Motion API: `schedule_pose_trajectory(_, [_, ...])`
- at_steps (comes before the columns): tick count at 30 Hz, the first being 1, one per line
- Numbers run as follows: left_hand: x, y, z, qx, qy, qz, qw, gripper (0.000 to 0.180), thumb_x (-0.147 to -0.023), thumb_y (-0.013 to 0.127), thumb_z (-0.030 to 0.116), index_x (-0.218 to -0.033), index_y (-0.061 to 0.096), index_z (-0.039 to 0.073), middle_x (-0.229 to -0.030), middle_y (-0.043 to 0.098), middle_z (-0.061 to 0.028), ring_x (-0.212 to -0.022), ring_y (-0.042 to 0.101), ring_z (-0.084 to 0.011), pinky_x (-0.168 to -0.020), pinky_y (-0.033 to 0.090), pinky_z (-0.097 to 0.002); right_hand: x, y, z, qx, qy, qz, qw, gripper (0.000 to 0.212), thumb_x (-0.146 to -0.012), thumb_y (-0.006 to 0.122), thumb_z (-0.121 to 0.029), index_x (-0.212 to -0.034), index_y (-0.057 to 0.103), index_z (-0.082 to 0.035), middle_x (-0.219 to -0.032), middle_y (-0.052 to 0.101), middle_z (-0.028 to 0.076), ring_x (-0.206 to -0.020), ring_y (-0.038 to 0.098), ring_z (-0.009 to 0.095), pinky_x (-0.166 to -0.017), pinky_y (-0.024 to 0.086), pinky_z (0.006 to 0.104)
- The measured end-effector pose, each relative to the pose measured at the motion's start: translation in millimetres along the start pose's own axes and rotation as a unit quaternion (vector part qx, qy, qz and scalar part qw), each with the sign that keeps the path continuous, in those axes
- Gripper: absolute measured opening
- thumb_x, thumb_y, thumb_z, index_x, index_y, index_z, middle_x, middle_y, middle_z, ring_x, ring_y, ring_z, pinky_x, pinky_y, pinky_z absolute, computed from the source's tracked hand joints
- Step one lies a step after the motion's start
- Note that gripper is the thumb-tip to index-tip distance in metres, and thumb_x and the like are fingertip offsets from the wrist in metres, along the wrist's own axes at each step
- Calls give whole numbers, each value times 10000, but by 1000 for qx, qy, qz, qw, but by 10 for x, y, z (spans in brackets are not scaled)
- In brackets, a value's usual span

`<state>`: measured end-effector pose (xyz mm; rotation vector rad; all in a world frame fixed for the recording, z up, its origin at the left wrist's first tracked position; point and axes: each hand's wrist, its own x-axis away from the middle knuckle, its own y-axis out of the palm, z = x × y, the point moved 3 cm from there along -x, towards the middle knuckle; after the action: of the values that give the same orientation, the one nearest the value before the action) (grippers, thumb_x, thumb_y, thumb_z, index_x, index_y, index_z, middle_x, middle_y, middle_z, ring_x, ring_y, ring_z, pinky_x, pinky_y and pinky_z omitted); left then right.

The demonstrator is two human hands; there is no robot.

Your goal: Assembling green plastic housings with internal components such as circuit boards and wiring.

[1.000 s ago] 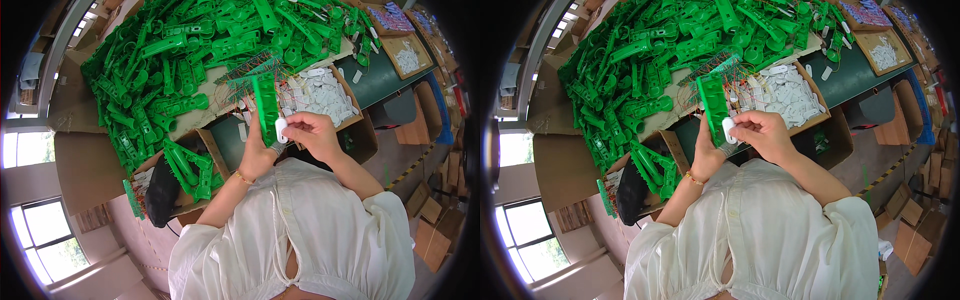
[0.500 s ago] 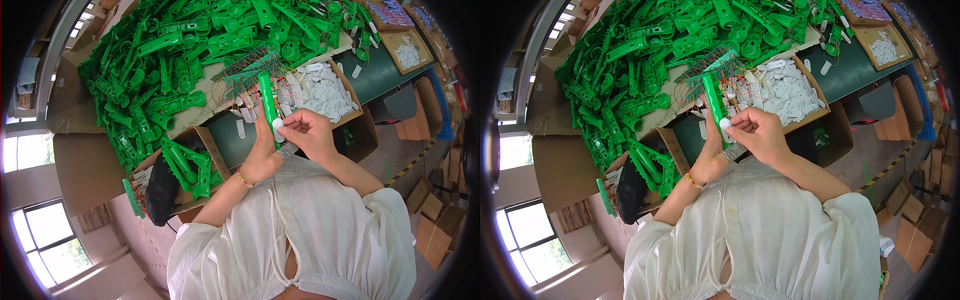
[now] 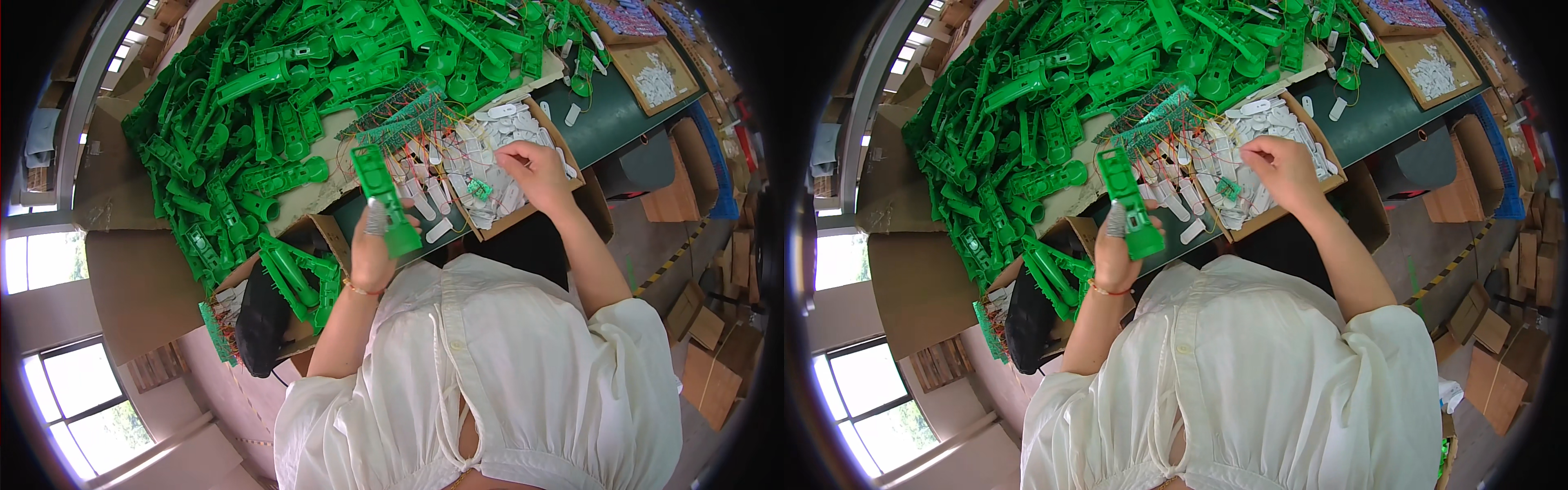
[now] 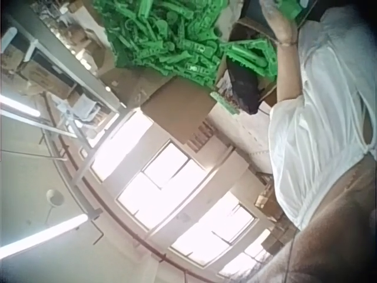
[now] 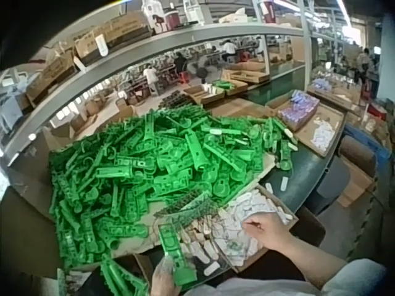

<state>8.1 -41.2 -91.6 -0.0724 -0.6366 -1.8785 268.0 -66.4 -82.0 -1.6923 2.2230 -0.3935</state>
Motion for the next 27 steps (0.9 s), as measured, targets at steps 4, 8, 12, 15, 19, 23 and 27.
schedule_pose_trajectory(4, [13,-113,81,34,71,-23,997,361,-945,383,284,-1158,450,-1,-1110,552,-138,-796,581,-173,-699,504,-328,1,43,-81,148,-33,-79,985,119,-763,632,-112,-833,651,-18,-751,608,70,-664,584,157,-562,440,273])
schedule_pose_trajectory(8, [36,-17,106,3,111,-53,992,345,-944,382,256,-1169,442,1,-1127,542,-135,-817,577,-168,-703,501,-321,126,218,-197,346,-75,-75,932,137,-719,667,-157,-810,626,-63,-783,569,62,-748,564,242,-618,448,338])
schedule_pose_trajectory(12, [69,132,73,-15,11,-44,999,399,-895,473,303,-1172,452,16,-1101,540,-112,-836,576,-172,-698,498,-329,227,286,-184,253,-99,-27,962,130,-706,681,-142,-772,589,-77,-825,555,56,-812,553,246,-640,466,370])
schedule_pose_trajectory(15, [14,92,111,11,7,-67,998,372,-878,528,279,-1135,477,15,-1019,562,-87,-793,579,-169,-660,495,-316,235,251,-306,138,-112,-26,984,141,-690,687,-56,-771,572,-45,-835,599,73,-764,596,241,-623,486,327])
schedule_pose_trajectory(19, [-9,224,340,-124,137,-11,983,304,-784,657,59,-1045,508,15,-932,594,-38,-808,551,-101,-669,457,-235,289,193,-568,76,-225,-6,971,166,-675,696,12,-775,569,-25,-808,631,100,-687,628,232,-564,500,291])
schedule_pose_trajectory(23, [90,444,629,-265,263,6,928,433,-710,724,45,-1089,516,33,-995,612,-23,-806,540,-84,-703,455,-238,360,194,-808,108,-327,55,937,153,-670,695,-13,-751,568,-38,-747,613,83,-640,605,246,-539,487,310])
schedule_pose_trajectory(27, [201,477,540,-321,301,-43,897,380,-709,695,-2,-1051,533,25,-926,647,-47,-803,593,-108,-733,469,-249,399,223,-915,81,-346,18,935,161,-675,702,21,-774,575,5,-777,627,115,-668,622,210,-573,502,282])
